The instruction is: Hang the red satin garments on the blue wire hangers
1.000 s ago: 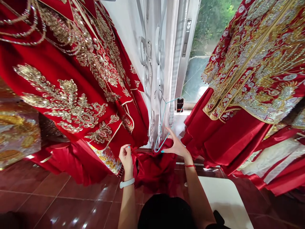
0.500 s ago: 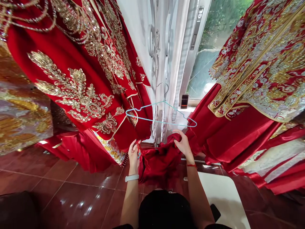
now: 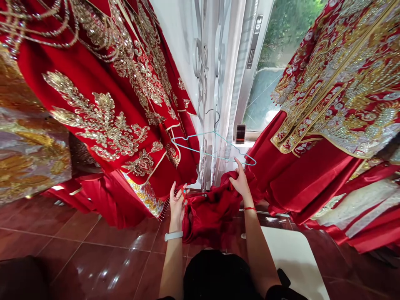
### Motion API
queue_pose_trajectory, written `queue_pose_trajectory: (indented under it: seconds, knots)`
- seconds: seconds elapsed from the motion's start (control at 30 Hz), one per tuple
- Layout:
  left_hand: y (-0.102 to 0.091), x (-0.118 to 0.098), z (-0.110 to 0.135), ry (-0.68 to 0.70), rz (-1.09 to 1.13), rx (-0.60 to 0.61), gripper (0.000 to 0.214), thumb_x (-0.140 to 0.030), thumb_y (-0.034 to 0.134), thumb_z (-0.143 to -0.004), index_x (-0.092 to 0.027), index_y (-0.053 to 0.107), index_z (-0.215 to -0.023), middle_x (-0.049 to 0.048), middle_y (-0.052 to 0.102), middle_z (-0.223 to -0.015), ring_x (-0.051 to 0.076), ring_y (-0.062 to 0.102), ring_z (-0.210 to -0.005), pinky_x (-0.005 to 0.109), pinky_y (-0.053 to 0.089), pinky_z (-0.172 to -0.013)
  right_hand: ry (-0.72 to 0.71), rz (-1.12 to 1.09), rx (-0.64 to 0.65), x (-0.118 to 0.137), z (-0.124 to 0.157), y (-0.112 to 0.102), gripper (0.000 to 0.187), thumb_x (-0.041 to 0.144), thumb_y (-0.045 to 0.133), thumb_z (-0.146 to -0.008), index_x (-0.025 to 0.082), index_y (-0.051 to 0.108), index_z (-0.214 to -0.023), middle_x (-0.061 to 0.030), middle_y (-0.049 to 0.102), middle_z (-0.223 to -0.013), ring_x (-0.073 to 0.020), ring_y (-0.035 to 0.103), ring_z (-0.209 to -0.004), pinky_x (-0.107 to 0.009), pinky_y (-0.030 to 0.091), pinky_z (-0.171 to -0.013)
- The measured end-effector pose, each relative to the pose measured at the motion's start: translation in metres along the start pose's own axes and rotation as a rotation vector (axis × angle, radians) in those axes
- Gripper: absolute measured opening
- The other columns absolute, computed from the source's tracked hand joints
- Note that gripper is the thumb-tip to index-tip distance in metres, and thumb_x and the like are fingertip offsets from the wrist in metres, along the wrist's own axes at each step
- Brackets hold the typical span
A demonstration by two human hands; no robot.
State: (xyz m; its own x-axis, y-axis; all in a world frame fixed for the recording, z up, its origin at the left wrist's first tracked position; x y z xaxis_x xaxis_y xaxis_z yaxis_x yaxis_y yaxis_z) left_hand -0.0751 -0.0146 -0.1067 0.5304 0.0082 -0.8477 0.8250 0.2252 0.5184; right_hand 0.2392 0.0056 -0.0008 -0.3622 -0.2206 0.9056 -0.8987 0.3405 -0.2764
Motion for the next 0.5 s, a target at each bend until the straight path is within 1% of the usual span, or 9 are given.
queue_pose_trajectory:
  seconds: [0.07,0.1,0.17,0.27,0.33,0.43,0.5]
  knots:
    - [-0.001,0.0,-0.003,0.028,0.005,0.001,0.087,-0.034,0.089,-0.069,-0.035,0.047,-0.146,0.0101,0.07,-0.128,0.019,0.07,-0.11,0.02,0.057,-0.073,-0.02,-0.024,0.047,0.003,-0.004,0.012,0.083,0.014,0.051,-0.064,0.022,0.044,-0.147,0.0076,0.039,-0.07,-0.0136,0.038,-0.061,-0.028,0.04,-0.067]
    - [-0.002,-0.001,-0.004,0.041,0.006,-0.002,0.087,-0.034,0.089,-0.069,-0.034,0.048,-0.145,0.0102,0.07,-0.127,0.02,0.069,-0.114,0.024,0.058,-0.081,-0.025,-0.033,0.073,0.005,-0.007,0.019,0.083,0.014,0.051,-0.064,0.022,0.044,-0.147,0.0079,0.038,-0.069,-0.0132,0.039,-0.061,-0.028,0.04,-0.067]
    - [-0.004,-0.003,-0.008,0.066,0.0,-0.005,0.088,-0.032,0.09,-0.067,-0.033,0.049,-0.144,0.0109,0.071,-0.125,0.022,0.068,-0.117,0.03,0.058,-0.089,-0.022,-0.048,0.125,0.007,-0.013,0.034,0.082,0.012,0.05,-0.063,0.022,0.044,-0.145,0.0083,0.038,-0.068,-0.0129,0.04,-0.06,-0.027,0.04,-0.065]
    - [-0.007,-0.011,-0.013,0.116,-0.017,0.017,0.093,-0.03,0.092,-0.065,-0.032,0.047,-0.146,0.0123,0.072,-0.123,0.025,0.068,-0.118,0.033,0.059,-0.09,-0.024,-0.044,0.186,0.01,-0.022,0.052,0.077,0.012,0.049,-0.062,0.022,0.048,-0.137,0.0085,0.038,-0.068,-0.0131,0.041,-0.06,-0.027,0.04,-0.064]
    - [-0.008,-0.018,-0.017,0.142,-0.037,0.048,0.098,-0.029,0.093,-0.064,-0.033,0.043,-0.149,0.013,0.071,-0.124,0.025,0.068,-0.119,0.033,0.059,-0.09,-0.026,-0.005,0.19,0.01,-0.026,0.058,0.069,0.014,0.048,-0.061,0.023,0.05,-0.13,0.0088,0.038,-0.068,-0.0135,0.042,-0.059,-0.027,0.039,-0.064]
    - [-0.009,-0.033,-0.02,0.176,-0.079,0.071,0.109,-0.028,0.094,-0.062,-0.034,0.035,-0.154,0.0132,0.072,-0.124,0.025,0.068,-0.119,0.032,0.06,-0.088,-0.022,0.06,0.136,0.008,-0.028,0.056,0.059,0.016,0.048,-0.063,0.024,0.051,-0.121,0.0083,0.04,-0.069,-0.0144,0.044,-0.061,-0.028,0.039,-0.066]
    - [-0.009,-0.047,-0.02,0.218,-0.109,0.059,0.111,-0.029,0.093,-0.063,-0.032,0.031,-0.156,0.0131,0.074,-0.119,0.024,0.07,-0.117,0.032,0.059,-0.09,-0.022,0.078,0.096,0.005,-0.027,0.051,0.056,0.017,0.048,-0.063,0.024,0.051,-0.119,0.0072,0.043,-0.072,-0.0153,0.046,-0.063,-0.028,0.04,-0.067]
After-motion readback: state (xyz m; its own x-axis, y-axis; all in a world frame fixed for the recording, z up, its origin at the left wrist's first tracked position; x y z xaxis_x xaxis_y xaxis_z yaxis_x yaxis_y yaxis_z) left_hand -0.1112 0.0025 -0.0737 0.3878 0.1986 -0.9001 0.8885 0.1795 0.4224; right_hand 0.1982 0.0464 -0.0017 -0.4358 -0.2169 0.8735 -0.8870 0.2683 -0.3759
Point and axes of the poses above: each hand's wrist, its own z-axis away from the middle knuckle, its own y-axis out of the palm, x = y × z, the point moved 8 cm from there along -z, towards the middle knuckle
